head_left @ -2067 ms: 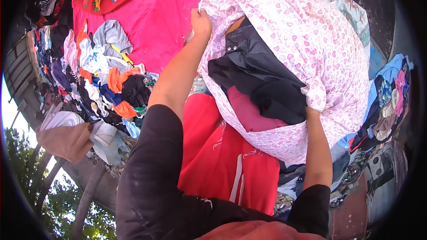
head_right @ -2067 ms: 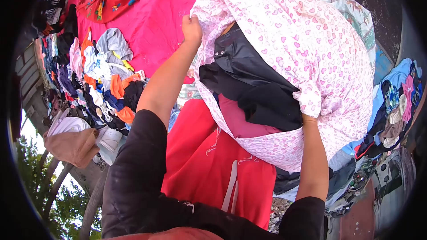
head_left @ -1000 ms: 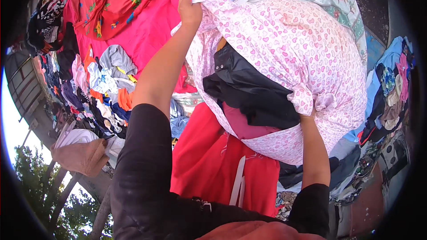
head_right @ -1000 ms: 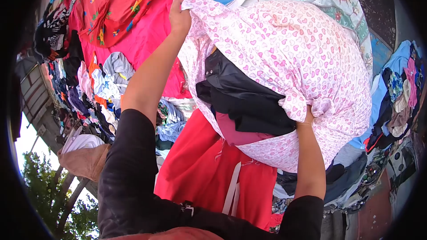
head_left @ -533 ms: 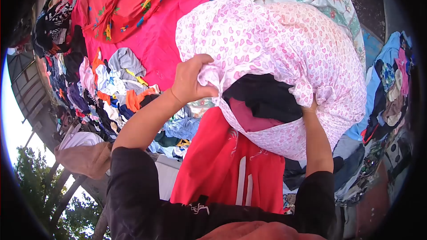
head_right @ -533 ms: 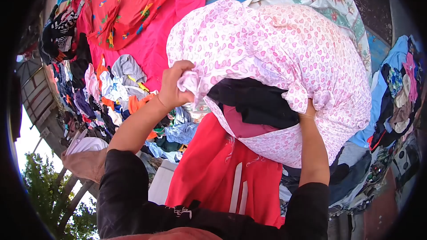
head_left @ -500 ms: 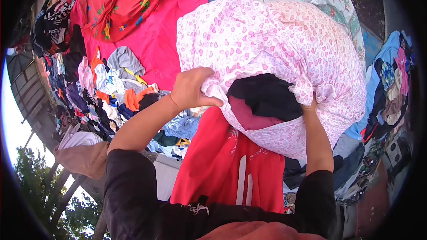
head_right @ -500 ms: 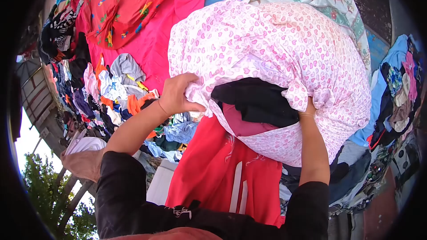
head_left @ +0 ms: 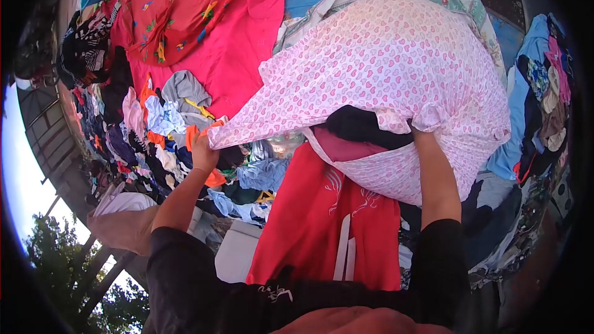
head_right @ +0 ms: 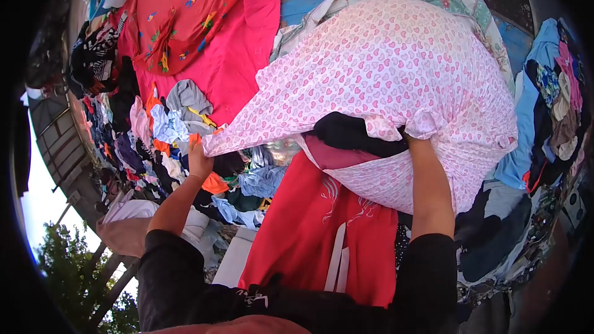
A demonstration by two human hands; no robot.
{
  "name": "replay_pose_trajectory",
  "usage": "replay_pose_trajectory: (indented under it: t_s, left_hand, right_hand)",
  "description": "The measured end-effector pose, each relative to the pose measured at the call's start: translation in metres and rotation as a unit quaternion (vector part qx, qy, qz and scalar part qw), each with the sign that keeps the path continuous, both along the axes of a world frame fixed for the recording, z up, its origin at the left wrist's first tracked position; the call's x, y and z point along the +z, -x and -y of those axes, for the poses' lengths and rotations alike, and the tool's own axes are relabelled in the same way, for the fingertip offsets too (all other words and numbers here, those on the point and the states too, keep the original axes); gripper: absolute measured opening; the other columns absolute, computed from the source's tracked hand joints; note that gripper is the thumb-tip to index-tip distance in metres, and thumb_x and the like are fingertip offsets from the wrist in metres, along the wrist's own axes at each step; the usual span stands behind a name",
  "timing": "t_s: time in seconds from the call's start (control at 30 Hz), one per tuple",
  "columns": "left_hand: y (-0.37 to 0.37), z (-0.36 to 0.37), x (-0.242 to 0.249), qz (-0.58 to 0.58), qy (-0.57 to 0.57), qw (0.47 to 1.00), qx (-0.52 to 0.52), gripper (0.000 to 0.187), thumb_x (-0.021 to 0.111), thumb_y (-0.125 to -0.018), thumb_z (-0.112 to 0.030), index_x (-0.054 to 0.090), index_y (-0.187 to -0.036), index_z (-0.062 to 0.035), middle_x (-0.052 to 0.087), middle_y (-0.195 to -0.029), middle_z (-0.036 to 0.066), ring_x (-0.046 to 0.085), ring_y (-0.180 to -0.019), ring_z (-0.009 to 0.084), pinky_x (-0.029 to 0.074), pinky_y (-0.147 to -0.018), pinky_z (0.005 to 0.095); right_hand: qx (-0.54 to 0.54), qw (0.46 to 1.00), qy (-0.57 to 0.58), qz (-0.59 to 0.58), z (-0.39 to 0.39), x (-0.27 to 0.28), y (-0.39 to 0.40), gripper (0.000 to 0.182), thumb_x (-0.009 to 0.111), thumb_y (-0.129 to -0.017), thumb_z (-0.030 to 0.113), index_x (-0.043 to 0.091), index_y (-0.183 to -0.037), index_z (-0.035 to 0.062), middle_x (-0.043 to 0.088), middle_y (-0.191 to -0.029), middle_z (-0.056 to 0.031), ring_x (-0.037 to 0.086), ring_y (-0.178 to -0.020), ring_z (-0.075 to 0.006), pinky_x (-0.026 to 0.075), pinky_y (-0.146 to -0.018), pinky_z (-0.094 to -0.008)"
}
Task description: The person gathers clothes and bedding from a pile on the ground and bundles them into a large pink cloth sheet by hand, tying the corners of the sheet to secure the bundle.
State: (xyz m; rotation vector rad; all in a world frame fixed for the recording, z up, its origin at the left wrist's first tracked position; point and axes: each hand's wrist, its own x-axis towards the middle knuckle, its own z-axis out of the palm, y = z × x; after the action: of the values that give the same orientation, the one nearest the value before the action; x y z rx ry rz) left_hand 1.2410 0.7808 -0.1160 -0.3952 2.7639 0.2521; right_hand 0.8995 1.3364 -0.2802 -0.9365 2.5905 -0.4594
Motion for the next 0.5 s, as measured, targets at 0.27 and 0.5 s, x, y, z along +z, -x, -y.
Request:
replay_pose_trajectory:
  t_s: [0.27,0.5]
  left_hand:
    - [0.109,0.017,0.158,-0.223,-0.131,0.934,0.246,0.010,0.061,-0.084,0.000,0.057,-0.093,-0.0005,0.061,-0.085,0.004,0.055,-0.079,0.0128,0.046,-0.071,0.0280]
    - [0.164,-0.009,0.278,-0.207,-0.253,0.935,0.138,0.021,0.067,-0.078,0.007,0.055,-0.091,-0.0032,0.055,-0.086,0.002,0.052,-0.080,0.0098,0.043,-0.072,0.0247]
  right_hand:
    - [-0.060,0.987,-0.141,0.041,-0.014,0.054,-0.055,0.034,0.062,-0.089,0.039,0.066,-0.082,0.0064,0.068,-0.086,-0.0160,0.067,-0.082,-0.0335,0.053,-0.071,-0.0442]
    - [-0.135,0.986,-0.020,0.098,-0.020,0.213,-0.075,0.034,0.064,-0.090,0.035,0.058,-0.071,0.0063,0.063,-0.068,-0.0144,0.063,-0.063,-0.0362,0.049,-0.059,-0.0467]
